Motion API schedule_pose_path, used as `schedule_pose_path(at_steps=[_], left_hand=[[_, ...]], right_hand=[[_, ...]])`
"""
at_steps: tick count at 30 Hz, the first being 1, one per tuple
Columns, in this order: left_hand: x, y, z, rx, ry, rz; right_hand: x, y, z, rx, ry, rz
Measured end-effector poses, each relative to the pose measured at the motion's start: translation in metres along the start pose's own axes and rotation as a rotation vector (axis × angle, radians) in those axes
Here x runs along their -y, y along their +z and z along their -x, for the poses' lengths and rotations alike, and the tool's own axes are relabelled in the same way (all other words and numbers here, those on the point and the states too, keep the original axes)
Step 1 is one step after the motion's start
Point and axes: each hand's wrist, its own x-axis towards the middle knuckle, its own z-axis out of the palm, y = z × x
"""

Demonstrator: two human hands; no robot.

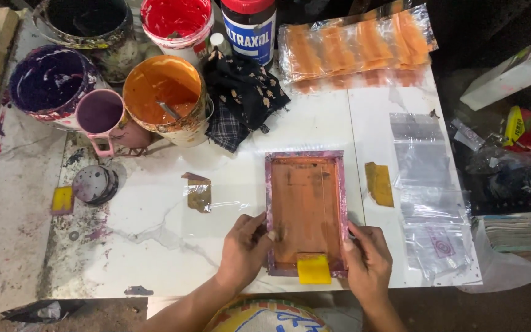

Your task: The person wipes a white surface with a cloth, places a plastic sheet on the table, and then stirs orange paint in a bucket with a stick. They also handle a pink mug and a rectangular tray during the process.

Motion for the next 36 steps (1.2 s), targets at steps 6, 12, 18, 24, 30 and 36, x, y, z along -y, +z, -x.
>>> schedule_pose_path(at_steps=[6,12,18,24,30,36], left_hand=[[0.002,0.009,-0.002,0.041,0.060,-0.050],[-0.006,0.017,-0.006,0.091,0.090,-0.039],[-0.023,0.028,-0.006,0.172,0.092,-0.025],[-0.026,0.038,-0.013,0.193,0.176,-0.044],[-0.034,0.043,-0.017,0.185,0.200,-0.037],[-0.029,0.041,-0.015,0.177,0.214,-0.030]], right_hand=[[-0.018,-0.009,0.006,0.024,0.068,0.017],[-0.028,-0.018,0.004,-0.003,0.079,0.023],[-0.028,-0.033,0.001,-0.078,0.066,0.060],[-0.032,-0.039,-0.001,-0.102,0.138,0.073],[-0.040,-0.040,-0.004,-0.126,0.180,0.068],[-0.039,-0.038,-0.003,-0.121,0.166,0.077]])
